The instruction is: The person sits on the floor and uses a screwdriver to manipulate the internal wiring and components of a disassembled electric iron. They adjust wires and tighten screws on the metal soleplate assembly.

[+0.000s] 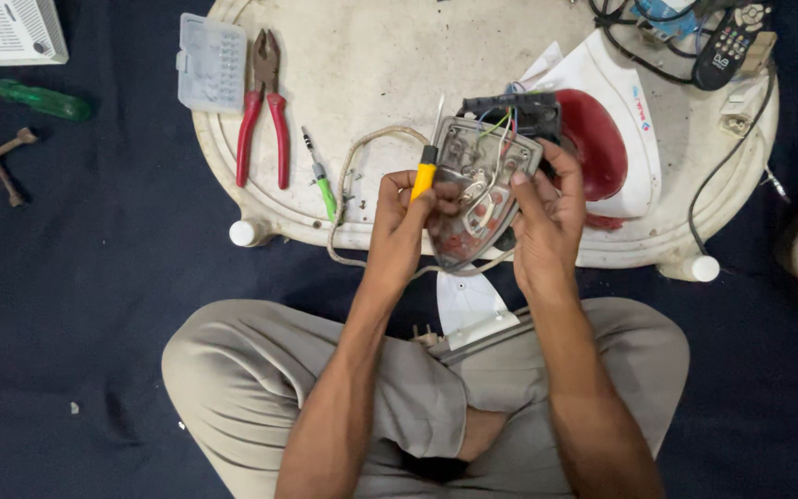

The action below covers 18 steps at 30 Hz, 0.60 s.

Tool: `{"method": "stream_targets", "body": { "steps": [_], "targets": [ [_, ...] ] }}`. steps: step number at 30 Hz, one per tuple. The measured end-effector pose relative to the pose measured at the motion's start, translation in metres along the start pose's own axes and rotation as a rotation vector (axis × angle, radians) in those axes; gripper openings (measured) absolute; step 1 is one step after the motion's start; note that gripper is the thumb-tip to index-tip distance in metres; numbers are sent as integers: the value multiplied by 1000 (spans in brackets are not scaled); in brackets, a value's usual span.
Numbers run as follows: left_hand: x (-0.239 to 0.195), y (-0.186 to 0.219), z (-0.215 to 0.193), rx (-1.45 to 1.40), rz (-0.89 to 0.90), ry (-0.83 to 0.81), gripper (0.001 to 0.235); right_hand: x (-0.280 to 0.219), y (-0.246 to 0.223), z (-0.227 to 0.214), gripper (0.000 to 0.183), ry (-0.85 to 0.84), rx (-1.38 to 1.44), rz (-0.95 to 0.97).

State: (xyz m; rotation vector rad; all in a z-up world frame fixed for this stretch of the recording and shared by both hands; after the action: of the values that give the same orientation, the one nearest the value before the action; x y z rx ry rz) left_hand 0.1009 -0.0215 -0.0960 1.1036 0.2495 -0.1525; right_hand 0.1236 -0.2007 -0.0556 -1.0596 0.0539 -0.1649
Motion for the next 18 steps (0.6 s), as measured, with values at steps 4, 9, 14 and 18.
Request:
{"method": "stream_targets", "body": {
  "steps": [4,9,14,18],
  "targets": [
    [6,-6,-6,47,-26,61,18,4,16,-7,39,0,-78,-9],
    [0,1,-9,180,-62,144,25,7,23,-15,41,-58,-430,-66],
    [-10,11,-16,577,-182,340,34,-1,2,-11,42,-87,-982,-175],
    [-26,45,-2,985,299,489,30,-8,-18,11,36,-134,-1100,-359]
  ]
}}
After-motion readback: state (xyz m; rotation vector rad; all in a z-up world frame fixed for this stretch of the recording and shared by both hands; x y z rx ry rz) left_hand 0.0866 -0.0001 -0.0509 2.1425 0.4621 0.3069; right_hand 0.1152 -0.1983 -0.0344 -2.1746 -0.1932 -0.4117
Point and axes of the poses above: each hand's wrist, its own x-axis towards the middle knuckle, its own z-axis out of the palm, y = z × x, the point moved 8 cm from there along x, towards the middle knuckle, and after that the axes turned 10 degrees about -z, right-handed, at the moved point
